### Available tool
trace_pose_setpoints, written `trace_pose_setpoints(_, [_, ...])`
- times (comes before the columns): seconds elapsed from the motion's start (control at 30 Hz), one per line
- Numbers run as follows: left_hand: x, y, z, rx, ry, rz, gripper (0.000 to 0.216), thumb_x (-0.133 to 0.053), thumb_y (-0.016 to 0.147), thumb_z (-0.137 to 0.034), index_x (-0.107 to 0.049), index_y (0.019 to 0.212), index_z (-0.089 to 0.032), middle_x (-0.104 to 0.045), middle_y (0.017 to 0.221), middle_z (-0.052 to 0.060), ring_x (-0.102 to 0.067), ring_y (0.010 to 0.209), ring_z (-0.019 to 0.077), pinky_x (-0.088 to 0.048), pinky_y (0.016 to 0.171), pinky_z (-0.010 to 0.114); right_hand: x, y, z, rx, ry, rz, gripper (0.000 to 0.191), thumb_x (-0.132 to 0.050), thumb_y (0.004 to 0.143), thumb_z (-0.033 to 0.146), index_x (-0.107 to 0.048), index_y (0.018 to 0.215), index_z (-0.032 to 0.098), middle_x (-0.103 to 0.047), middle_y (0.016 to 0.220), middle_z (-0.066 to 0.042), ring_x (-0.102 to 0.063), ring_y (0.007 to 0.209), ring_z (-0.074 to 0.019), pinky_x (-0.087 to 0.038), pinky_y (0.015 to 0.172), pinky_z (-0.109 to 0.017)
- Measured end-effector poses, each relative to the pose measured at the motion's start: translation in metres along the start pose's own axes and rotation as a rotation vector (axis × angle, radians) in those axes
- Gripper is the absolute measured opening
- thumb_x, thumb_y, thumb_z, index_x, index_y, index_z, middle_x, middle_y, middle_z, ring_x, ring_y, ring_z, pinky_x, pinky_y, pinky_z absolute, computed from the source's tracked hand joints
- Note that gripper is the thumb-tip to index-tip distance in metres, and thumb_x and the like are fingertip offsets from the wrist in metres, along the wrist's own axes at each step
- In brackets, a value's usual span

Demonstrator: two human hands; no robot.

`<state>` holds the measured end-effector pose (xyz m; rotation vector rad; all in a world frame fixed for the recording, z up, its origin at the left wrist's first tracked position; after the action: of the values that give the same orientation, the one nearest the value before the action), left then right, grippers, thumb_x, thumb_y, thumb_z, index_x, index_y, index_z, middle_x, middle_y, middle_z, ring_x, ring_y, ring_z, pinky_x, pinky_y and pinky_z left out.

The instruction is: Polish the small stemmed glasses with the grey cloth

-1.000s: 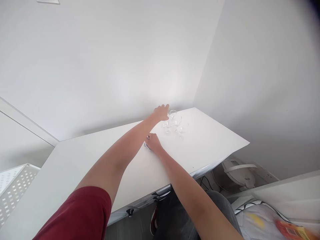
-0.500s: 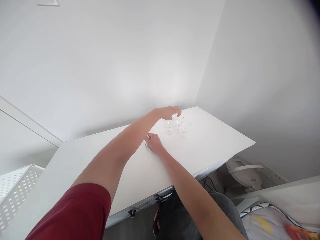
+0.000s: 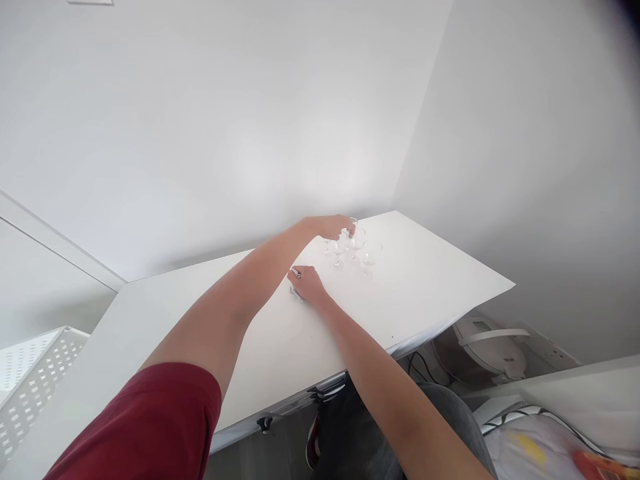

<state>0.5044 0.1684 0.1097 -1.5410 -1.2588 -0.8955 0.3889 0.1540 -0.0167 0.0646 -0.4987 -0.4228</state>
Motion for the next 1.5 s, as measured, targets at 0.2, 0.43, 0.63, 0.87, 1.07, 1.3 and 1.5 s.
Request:
trace_pose_setpoints(0.2, [-0.001,0.005,0.013,-0.001,0.005,-0.061,0.048,-0.056,0.064,-0.008,-0.076,0.104,-0.025,-0.065,0.13,0.008,-0.064,0.095,0.0231,-0.05,0.077,0.035,0.003,-0.003,0.0,-0.004,0.087,0.029,0.037,-0.048,0.092,0.033,-0.025,0.065,0.023,-0.029,0.055,0.005,-0.037,0.05,-0.0109,-0.024,0.051,-0.026])
trace_pose_setpoints(0.43, [0.005,-0.033,0.02,0.117,-0.017,-0.057,0.044,-0.057,0.06,-0.005,-0.078,0.096,-0.02,-0.069,0.122,0.01,-0.065,0.087,0.0214,-0.05,0.072,0.033,-0.011,-0.031,0.034,0.217,0.266,0.5,0.034,-0.055,0.088,0.037,-0.044,0.061,0.02,-0.04,0.059,0.005,-0.037,0.057,-0.01,-0.034,0.06,-0.023])
trace_pose_setpoints(0.63, [0.004,-0.112,0.05,0.295,-0.06,-0.075,0.038,-0.066,0.061,-0.01,-0.08,0.093,-0.022,-0.073,0.104,0.008,-0.064,0.078,0.0188,-0.049,0.069,0.03,-0.019,-0.064,0.053,0.202,0.411,0.864,0.036,-0.061,0.086,0.042,-0.059,0.059,0.018,-0.056,0.064,-0.001,-0.046,0.06,-0.0129,-0.042,0.065,-0.027])
trace_pose_setpoints(0.87, [-0.02,-0.241,0.072,0.427,-0.047,-0.12,0.031,-0.063,0.075,-0.024,-0.077,0.103,-0.024,-0.07,0.121,0.008,-0.066,0.099,0.0213,-0.054,0.082,0.032,-0.029,-0.082,0.052,0.227,0.562,1.096,0.041,-0.06,0.091,0.041,-0.059,0.058,0.015,-0.055,0.062,-0.003,-0.046,0.056,-0.0128,-0.039,0.06,-0.029])
trace_pose_setpoints(1.07, [-0.038,-0.363,0.079,0.714,-0.109,-0.164,0.032,-0.069,0.074,-0.047,-0.077,0.098,-0.028,-0.073,0.113,0.005,-0.067,0.102,0.0228,-0.057,0.087,0.032,-0.034,-0.077,0.043,0.216,0.574,1.092,0.037,-0.059,0.093,0.036,-0.058,0.063,0.015,-0.056,0.065,-0.001,-0.046,0.057,-0.0114,-0.038,0.059,-0.028])
trace_pose_setpoints(1.3, [-0.057,-0.481,0.093,0.944,-0.162,-0.165,0.04,-0.068,0.069,-0.051,-0.077,0.1,-0.028,-0.073,0.122,0.006,-0.07,0.109,0.0254,-0.057,0.081,0.03,-0.035,-0.077,0.046,0.244,0.541,1.071,0.036,-0.056,0.094,0.034,-0.057,0.063,0.016,-0.056,0.065,-0.002,-0.046,0.057,-0.0128,-0.039,0.059,-0.029])
trace_pose_setpoints(1.5, [-0.057,-0.508,0.088,1.075,-0.185,-0.222,0.051,-0.072,0.066,-0.068,-0.077,0.096,-0.027,-0.074,0.121,0.007,-0.071,0.102,0.0236,-0.061,0.083,0.034,-0.034,-0.075,0.041,0.24,0.534,1.037,0.036,-0.055,0.095,0.034,-0.058,0.064,0.017,-0.057,0.065,-0.002,-0.046,0.056,-0.0129,-0.039,0.058,-0.029])
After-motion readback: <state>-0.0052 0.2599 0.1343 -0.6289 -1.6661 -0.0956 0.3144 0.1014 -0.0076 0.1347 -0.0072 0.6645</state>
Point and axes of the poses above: each hand's wrist, its own y-axis towards the middle knuckle, its own x-axis out of the back of the hand, z = x × y, the point moved 9 cm from there along y, towards the middle knuckle
